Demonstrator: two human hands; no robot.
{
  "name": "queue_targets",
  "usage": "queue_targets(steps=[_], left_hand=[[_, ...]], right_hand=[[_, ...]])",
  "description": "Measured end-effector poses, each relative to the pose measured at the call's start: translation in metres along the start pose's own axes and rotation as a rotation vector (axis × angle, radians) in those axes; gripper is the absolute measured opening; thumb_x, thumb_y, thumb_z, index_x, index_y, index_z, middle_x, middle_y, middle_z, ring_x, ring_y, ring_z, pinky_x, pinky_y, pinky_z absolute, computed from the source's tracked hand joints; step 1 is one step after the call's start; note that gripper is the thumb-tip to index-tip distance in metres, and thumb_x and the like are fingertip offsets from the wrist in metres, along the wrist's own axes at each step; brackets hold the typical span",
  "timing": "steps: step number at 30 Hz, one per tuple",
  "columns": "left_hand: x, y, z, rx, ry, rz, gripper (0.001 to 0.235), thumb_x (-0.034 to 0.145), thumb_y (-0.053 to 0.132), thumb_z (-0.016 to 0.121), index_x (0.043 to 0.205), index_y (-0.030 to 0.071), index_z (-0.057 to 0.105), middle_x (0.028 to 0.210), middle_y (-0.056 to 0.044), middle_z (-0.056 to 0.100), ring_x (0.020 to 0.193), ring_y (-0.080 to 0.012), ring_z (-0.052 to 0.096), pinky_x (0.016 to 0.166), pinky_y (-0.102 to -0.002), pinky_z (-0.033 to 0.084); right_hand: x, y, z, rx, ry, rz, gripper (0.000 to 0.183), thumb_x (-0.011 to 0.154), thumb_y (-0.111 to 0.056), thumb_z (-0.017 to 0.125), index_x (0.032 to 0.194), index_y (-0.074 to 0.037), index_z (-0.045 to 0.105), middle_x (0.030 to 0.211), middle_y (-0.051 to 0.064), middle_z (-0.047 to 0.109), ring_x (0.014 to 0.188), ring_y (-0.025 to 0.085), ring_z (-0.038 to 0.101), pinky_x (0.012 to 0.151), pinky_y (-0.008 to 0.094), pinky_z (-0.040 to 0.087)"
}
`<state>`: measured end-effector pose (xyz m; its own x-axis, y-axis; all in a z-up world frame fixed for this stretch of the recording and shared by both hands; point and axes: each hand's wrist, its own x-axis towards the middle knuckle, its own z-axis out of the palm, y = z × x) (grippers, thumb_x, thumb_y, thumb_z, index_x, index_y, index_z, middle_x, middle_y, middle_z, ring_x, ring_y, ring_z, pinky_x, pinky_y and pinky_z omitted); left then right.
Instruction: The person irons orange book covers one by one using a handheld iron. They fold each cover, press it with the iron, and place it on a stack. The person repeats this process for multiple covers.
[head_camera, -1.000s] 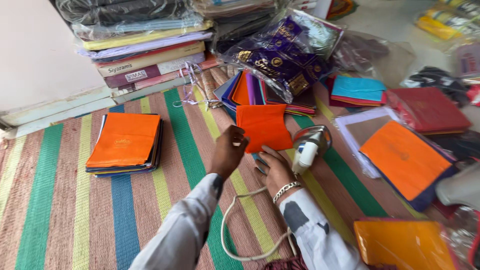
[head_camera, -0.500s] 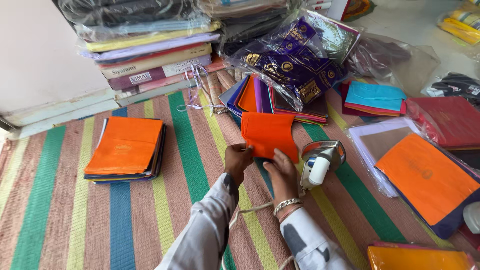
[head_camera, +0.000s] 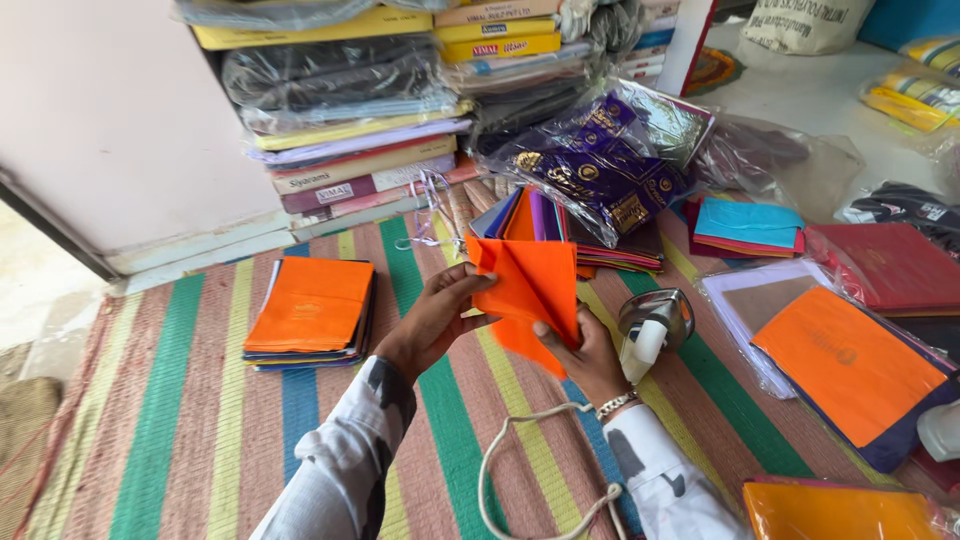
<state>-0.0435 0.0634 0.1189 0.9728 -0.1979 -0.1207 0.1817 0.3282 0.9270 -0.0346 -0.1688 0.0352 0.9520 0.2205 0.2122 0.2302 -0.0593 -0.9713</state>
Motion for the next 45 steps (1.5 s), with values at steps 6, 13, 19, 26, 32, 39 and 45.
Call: queue_targets(steps=[6, 13, 19, 26, 32, 39, 45], left_hand=[[-0.031, 0.013, -0.013, -0.003, 0.055, 0.034, 0.017, 0.097, 0.019, 0.058, 0.107, 0.007, 0.062, 0.11, -0.005, 0.069, 0.107, -0.0196, 0.071, 0.094, -0.042, 0.062], [-0.049, 0.023, -0.028, -0.236, 0.017, 0.103, 0.027, 0.101, 0.027, 0.062, 0.119, 0.007, 0.065, 0.113, -0.005, 0.068, 0.099, -0.0178, 0.072, 0.091, -0.041, 0.062], [-0.046, 0.011, -0.043, -0.316, 0.099, 0.061, 0.034, 0.103, 0.038, 0.057, 0.12, 0.009, 0.063, 0.107, -0.007, 0.073, 0.095, -0.0189, 0.072, 0.087, -0.035, 0.06], [-0.048, -0.014, -0.002, 0.253, 0.17, 0.3, 0.039, 0.086, 0.028, 0.077, 0.111, 0.009, 0.053, 0.112, -0.008, 0.065, 0.103, -0.0197, 0.07, 0.082, -0.031, 0.062], [-0.083, -0.008, 0.049, 0.825, 0.29, 0.406, 0.047, 0.077, 0.026, 0.087, 0.106, 0.0, 0.059, 0.106, -0.009, 0.061, 0.096, -0.0222, 0.068, 0.076, -0.035, 0.062], [-0.078, -0.023, 0.027, 0.399, 0.454, 0.395, 0.032, 0.098, 0.03, 0.063, 0.114, 0.002, 0.063, 0.099, -0.008, 0.074, 0.088, -0.0178, 0.074, 0.073, -0.03, 0.063], [-0.074, -0.014, -0.02, 0.074, 0.84, 0.539, 0.037, 0.1, 0.033, 0.057, 0.122, 0.004, 0.056, 0.102, -0.008, 0.067, 0.085, -0.0168, 0.069, 0.063, -0.033, 0.062]], right_hand=[[-0.013, 0.009, 0.01, 0.369, -0.146, 0.086, 0.046, 0.093, -0.029, 0.069, 0.128, 0.0, 0.06, 0.122, 0.009, 0.069, 0.111, 0.02, 0.068, 0.095, 0.044, 0.059], [-0.022, 0.0, 0.018, 0.778, -0.316, 0.263, 0.046, 0.098, -0.037, 0.066, 0.128, -0.004, 0.055, 0.129, 0.014, 0.066, 0.115, 0.03, 0.068, 0.103, 0.052, 0.056], [-0.027, -0.006, 0.025, 0.973, -0.33, 0.302, 0.061, 0.092, -0.044, 0.066, 0.137, -0.004, 0.054, 0.138, 0.013, 0.061, 0.126, 0.027, 0.059, 0.108, 0.043, 0.052], [-0.023, 0.014, 0.031, 1.003, -0.181, 0.389, 0.044, 0.094, -0.043, 0.062, 0.126, -0.014, 0.061, 0.124, 0.008, 0.064, 0.113, 0.021, 0.062, 0.098, 0.039, 0.05], [-0.028, 0.019, 0.035, 1.208, -0.382, 0.254, 0.024, 0.118, -0.039, 0.061, 0.122, -0.016, 0.055, 0.111, 0.003, 0.057, 0.119, 0.021, 0.06, 0.113, 0.048, 0.046], [-0.028, 0.001, 0.037, 0.896, -0.165, 0.356, 0.048, 0.093, -0.043, 0.061, 0.132, -0.015, 0.056, 0.126, 0.008, 0.065, 0.117, 0.024, 0.063, 0.103, 0.046, 0.05], [-0.016, 0.052, 0.024, 0.937, 0.138, 0.526, 0.049, 0.093, -0.039, 0.06, 0.134, -0.012, 0.056, 0.13, 0.01, 0.064, 0.122, 0.03, 0.061, 0.107, 0.048, 0.049]])
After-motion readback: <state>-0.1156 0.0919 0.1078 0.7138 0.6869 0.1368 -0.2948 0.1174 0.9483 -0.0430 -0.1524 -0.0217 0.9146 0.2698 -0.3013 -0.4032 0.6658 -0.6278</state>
